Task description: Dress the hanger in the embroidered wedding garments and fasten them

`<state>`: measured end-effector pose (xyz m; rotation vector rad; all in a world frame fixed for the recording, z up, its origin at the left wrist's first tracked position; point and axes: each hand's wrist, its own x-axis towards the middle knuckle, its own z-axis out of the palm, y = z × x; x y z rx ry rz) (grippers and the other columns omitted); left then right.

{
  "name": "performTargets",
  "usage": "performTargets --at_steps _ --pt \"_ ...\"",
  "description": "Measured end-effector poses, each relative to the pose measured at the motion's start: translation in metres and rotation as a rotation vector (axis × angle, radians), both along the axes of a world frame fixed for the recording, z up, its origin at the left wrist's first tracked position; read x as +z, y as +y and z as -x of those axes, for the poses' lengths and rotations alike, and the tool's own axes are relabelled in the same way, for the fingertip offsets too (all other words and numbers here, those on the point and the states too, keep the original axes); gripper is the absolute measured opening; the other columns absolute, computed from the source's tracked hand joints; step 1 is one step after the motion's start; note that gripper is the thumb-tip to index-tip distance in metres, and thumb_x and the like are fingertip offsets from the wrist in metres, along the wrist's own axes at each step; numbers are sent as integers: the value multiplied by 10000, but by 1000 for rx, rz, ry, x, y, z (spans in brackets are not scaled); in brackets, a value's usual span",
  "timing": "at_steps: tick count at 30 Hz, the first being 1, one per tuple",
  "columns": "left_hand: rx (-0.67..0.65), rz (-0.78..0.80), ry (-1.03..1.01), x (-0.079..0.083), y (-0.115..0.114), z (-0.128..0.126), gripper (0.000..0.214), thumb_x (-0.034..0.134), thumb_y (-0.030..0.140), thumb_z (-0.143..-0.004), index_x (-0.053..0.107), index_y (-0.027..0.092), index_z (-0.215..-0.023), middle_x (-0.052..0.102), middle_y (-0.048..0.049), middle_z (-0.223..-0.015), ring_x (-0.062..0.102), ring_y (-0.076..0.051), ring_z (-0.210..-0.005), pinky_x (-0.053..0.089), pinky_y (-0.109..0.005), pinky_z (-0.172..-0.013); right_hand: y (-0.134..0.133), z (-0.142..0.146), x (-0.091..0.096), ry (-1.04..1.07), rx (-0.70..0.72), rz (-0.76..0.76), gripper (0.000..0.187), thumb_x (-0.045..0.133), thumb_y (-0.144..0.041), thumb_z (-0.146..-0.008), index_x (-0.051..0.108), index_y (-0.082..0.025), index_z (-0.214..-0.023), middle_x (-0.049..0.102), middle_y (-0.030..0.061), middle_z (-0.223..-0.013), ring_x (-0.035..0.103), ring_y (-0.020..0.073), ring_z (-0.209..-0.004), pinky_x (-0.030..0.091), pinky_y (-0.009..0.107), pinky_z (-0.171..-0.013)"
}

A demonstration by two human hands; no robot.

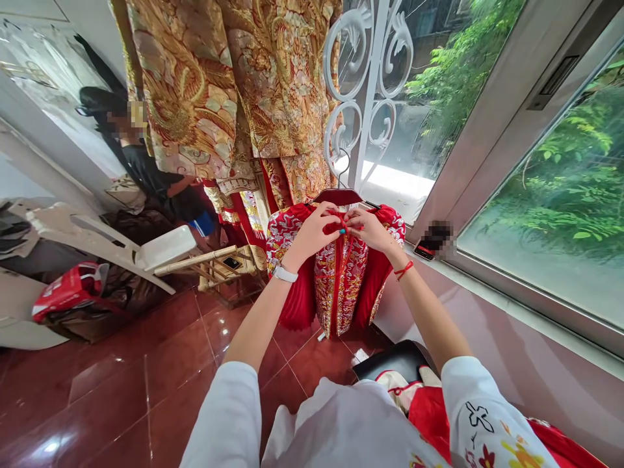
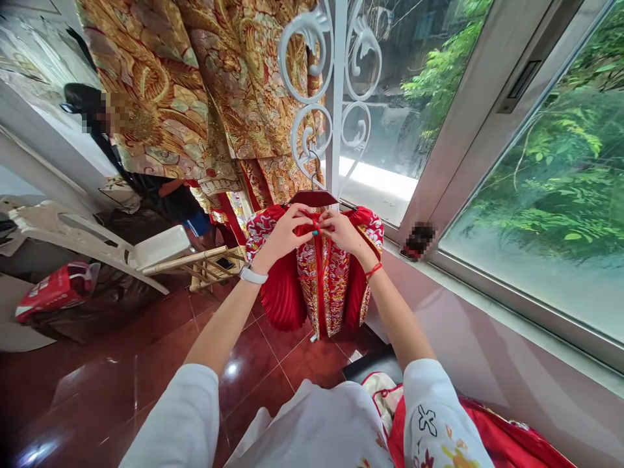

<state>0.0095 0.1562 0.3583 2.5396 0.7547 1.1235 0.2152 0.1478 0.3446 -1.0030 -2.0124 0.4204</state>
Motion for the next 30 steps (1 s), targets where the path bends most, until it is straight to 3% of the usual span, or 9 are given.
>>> performTargets --at_steps 5,10,12,15,18,21,23,27,30 --pt "79 -123 180 7 0 3 164 552 104 -942 702 171 -942 615 -110 -1176 592 -266 -1155 465 -428 -1026 -6 2 -4 -76 -107 -128 208 607 -292 -928 767 -237 -807 664 95 -995 607 258 -932 517 415 -869" --pt "226 -120 353 5 10 44 258 463 108 -974 714 167 -967 668 -130 -1057 595 -274 -1045 435 -440 -966 -20 -33 0 -247 -429 -214 328 476 -193 -932 699 -212 -692 676 120 -922 586 269 -900 486 433 -851" --pt "237 -71 352 1 12 57 243 472 118 -967 706 175 -930 667 -122 -1031 593 -271 -1032 426 -442 -972 -25 -44 -1 -211 -480 -202 320 483 -233 -933 673 -206 -676 670 127 -914 576 261 -859 479 438 -831" --pt "195 55 122 -7 12 55 170 501 138 -950 658 176 -899 649 -106 -1052 595 -246 -1012 434 -411 -960 -30 -38 -10 65 -421 -79 298 565 -421 -928 658 -213 -736 654 100 -886 570 226 -794 491 400 -770" --pt "-5 376 -197 -15 11 41 123 494 226 -972 582 185 -897 620 -59 -923 602 -184 -824 482 -328 -806 -33 -18 -25 449 -208 200 447 543 -684 -893 602 -245 -828 615 43 -795 568 191 -718 499 340 -684" --pt "-106 625 -281 -19 11 38 268 458 373 -1005 485 209 -795 496 19 -698 471 -125 -568 429 -263 -617 -37 -15 -34 494 -151 298 512 464 -755 -894 524 -256 -801 534 -2 -690 503 164 -617 456 303 -605" --pt "-12 541 -154 -18 9 46 340 511 420 -983 441 214 -722 451 30 -647 413 -122 -541 370 -256 -583 -40 -26 -32 361 -223 238 468 548 -693 -883 527 -242 -758 494 -16 -646 446 152 -592 402 290 -583" --pt "256 219 180 -13 -1 65 314 496 380 -989 502 211 -725 538 -6 -676 484 -171 -622 324 -290 -617 -54 -52 -23 93 -353 86 360 578 -539 -907 606 -207 -769 551 2 -659 443 154 -623 353 299 -621" --pt "271 207 236 -12 -9 69 310 454 385 -1008 547 210 -769 567 -9 -690 526 -188 -644 361 -306 -643 -66 -55 -24 68 -316 112 320 559 -497 -924 649 -200 -844 614 20 -719 497 164 -647 382 304 -633"
